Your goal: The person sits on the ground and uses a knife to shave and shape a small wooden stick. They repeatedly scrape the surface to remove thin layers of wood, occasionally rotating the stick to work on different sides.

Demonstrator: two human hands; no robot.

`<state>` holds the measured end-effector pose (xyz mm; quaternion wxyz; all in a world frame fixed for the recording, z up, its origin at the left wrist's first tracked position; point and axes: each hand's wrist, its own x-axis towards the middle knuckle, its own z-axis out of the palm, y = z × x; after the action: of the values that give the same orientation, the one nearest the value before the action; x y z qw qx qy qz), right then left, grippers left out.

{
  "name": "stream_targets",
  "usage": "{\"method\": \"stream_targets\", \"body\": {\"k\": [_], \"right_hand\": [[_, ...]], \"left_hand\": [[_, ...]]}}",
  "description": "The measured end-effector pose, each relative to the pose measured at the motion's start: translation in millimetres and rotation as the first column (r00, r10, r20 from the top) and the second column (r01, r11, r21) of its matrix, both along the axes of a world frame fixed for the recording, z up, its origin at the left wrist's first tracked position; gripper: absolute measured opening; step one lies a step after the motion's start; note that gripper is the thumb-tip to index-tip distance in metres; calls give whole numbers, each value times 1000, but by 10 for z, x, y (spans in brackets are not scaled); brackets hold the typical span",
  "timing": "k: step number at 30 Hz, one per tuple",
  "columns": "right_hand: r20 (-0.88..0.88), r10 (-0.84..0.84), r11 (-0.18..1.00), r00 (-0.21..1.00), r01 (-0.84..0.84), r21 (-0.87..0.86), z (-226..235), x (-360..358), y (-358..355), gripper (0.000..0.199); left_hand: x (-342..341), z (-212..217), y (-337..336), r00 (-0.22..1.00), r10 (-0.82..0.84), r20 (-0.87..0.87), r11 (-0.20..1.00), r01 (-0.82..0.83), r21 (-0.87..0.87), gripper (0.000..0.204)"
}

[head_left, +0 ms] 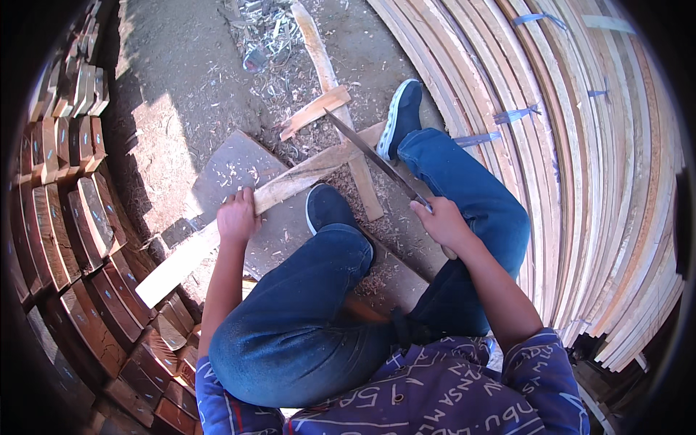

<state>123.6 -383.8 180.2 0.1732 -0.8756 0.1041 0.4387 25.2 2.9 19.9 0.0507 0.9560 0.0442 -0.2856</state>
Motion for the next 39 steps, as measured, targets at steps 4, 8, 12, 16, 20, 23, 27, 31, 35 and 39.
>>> {"method": "stream_targets", "body": {"k": [4, 8, 12, 16, 20, 23, 27, 31, 35, 39], "right_hand": [[-9, -313, 915, 950, 303, 267, 369, -569, -148, 38], [-115, -506, 733, 855, 497, 465, 861, -863, -39, 26], [-136, -549, 628, 825, 514, 584, 1031, -930, -55, 24], [-54, -482, 622, 874, 386, 681, 1298, -942, -112, 30], [-8, -460, 595, 888, 315, 739, 1640, -890, -223, 27], [-23, -472, 555, 881, 317, 769, 1677, -853, -322, 24], [-171, -487, 454, 856, 416, 788, 1515, -865, -433, 18], [-219, -489, 453, 844, 461, 763, 1324, -839, -468, 16], [-248, -439, 504, 864, 465, 728, 1342, -748, -502, 15], [-291, -469, 487, 834, 519, 702, 1323, -718, -617, 14]], "left_hand": [[-70, 351, 145, 999, -36, -29, 997, 34, -64, 93], [58, 1308, 481, 994, -83, 68, 994, 78, 80, 93], [69, 2273, 868, 970, 121, 210, 993, -117, -34, 82], [6, 3103, 667, 922, 201, 332, 976, -158, -152, 67], [-186, 3354, 205, 937, 190, 291, 973, -141, -182, 62], [-295, 3355, -111, 977, 133, 168, 988, -117, -104, 63], [-292, 3349, -561, 985, 167, 34, 984, -164, -76, 66], [-129, 3221, -868, 989, 144, -32, 990, -144, 10, 68], [27, 2449, -692, 973, 175, -151, 982, -162, 94, 69], [160, 1796, -519, 909, 259, -326, 956, -194, 219, 75]]}}
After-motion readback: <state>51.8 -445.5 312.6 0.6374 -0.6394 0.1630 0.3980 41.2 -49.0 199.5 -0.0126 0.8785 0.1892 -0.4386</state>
